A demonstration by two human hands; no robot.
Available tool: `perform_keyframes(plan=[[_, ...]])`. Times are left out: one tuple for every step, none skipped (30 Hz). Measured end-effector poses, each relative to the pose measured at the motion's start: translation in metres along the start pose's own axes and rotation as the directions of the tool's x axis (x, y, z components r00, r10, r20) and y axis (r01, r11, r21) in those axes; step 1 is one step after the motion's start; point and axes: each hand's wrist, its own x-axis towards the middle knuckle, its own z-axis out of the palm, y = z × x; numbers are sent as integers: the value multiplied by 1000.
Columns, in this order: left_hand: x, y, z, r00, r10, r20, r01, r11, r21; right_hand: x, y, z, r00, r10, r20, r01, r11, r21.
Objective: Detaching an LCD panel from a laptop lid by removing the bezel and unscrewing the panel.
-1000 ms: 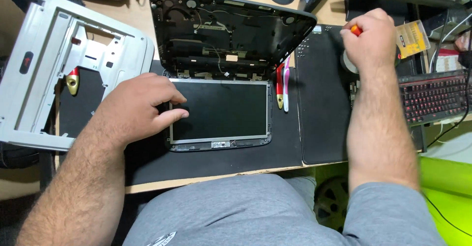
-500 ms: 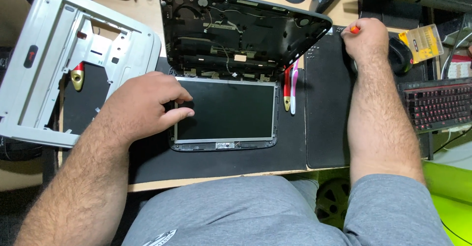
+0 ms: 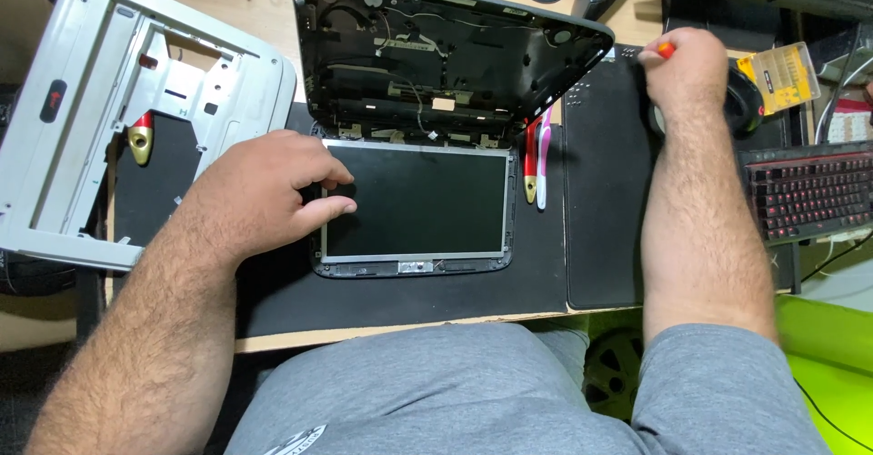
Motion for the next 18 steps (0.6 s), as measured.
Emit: perform_keyframes(plan=[[0, 0, 0, 1000, -1, 3, 1, 1000, 0, 2, 11, 0, 1000, 1, 3, -1, 1000, 0], [0, 0, -1, 1000, 4, 4, -4, 1000, 5, 3, 22, 1, 983, -112, -148, 114, 994, 1], [-1, 0, 0, 1000, 5, 8, -5, 1000, 10, 4, 33, 3, 931, -222, -289, 228, 974, -14], [-1, 0, -1, 1000, 1, 15, -1, 1000, 9, -13, 32, 1, 934, -221, -282, 227, 974, -12], [-1, 0, 0, 1000, 10, 14, -11, 1000, 28, -30, 32, -2, 831, -374, -412, 463, 876, 139], [-1, 0, 0, 1000, 20, 12, -20, 999, 47, -47, 32, -4, 686, -471, -554, 676, 694, 247], [-2, -3, 3, 1000, 18, 21, -19, 999, 45, -74, 20, -4, 692, -469, -548, 672, 697, 252], [-3, -4, 6, 998, 58, -23, -57, 997, 60, -101, 10, -4, 639, -492, -592, 746, 583, 322], [-3, -6, 8, 993, 103, -64, -98, 992, 78, -128, 0, -5, 585, -496, -642, 804, 456, 381], [-4, -3, 8, 993, 105, -55, -100, 992, 78, -146, -6, 4, 593, -491, -639, 798, 462, 386], [-4, -1, 7, 991, 123, -45, -119, 988, 100, -165, -11, 13, 559, -487, -672, 828, 366, 424], [-5, 2, 7, 989, 142, -35, -137, 983, 121, -183, -17, 20, 525, -476, -705, 851, 264, 454], [-4, 3, 9, 988, 150, -27, -146, 981, 128, -198, -15, 28, 529, -466, -709, 848, 272, 455], [-3, 4, 12, 981, 190, -37, -184, 974, 132, -213, -14, 35, 548, -448, -707, 836, 259, 484], [-4, 5, 14, 972, 229, -47, -221, 965, 138, -228, -13, 43, 565, -429, -705, 824, 242, 512], [-3, 14, 15, 971, 235, -40, -227, 963, 146, -232, -4, 52, 567, -418, -709, 822, 246, 513], [-2, 21, 15, 971, 237, -17, -233, 963, 139, -236, 5, 62, 570, -469, -675, 803, 146, 577], [-2, 29, 14, 971, 239, 6, -238, 962, 132, -241, 13, 72, 564, -520, -642, 769, 46, 638]])
